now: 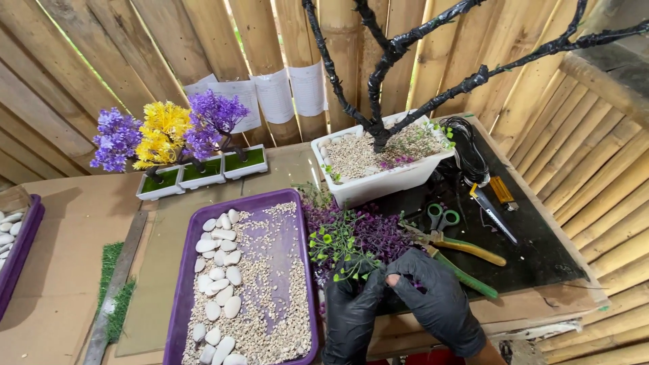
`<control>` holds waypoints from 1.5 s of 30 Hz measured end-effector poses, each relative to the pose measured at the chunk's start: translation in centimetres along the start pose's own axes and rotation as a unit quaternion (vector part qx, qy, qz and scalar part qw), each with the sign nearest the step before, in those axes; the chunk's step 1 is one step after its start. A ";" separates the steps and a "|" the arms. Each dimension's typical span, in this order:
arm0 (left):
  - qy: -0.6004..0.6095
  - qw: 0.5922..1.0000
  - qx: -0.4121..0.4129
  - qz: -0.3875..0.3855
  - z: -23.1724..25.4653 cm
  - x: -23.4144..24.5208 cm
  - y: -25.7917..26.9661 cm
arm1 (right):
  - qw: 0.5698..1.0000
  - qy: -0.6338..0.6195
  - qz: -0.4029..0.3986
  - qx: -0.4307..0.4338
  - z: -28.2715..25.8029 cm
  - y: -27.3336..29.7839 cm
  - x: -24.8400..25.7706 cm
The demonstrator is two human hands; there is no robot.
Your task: The person arranges small artificial plants and white stones into a rectangular white pot containing a black bonsai tree. They use pliers to trim the stems of the purple and green plants before inserting them into the gravel substrate. The person also places white stones around the base of the tree and adjusts the branches.
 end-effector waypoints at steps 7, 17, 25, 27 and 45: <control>0.120 0.968 0.205 0.076 -2.0 -2.9 1.2 | 0.998 -0.047 0.006 -0.046 5.7 1.6 0.9; 0.174 0.952 0.212 0.135 -5.8 -4.2 1.2 | 0.999 -0.036 0.040 -0.008 5.5 0.9 4.5; 0.164 0.957 0.227 0.079 -5.4 -5.8 0.7 | 0.998 -0.063 -0.011 -0.002 6.4 0.4 4.1; 0.137 0.976 0.159 0.054 -5.2 -5.5 -0.1 | 0.997 -0.079 -0.006 0.012 5.3 -0.1 4.6; 0.066 0.983 0.124 0.115 -4.5 -6.1 -0.4 | 0.999 -0.046 0.007 -0.007 8.0 -0.5 3.6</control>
Point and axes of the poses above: each hand's wrist, its own y-axis away from the middle knuckle, its own x-axis out of the back of the hand, z = x × y, the point moved 10 cm from there along -y, towards the middle knuckle, and after that the axes turned 13 degrees about y, right-handed, at the moved point
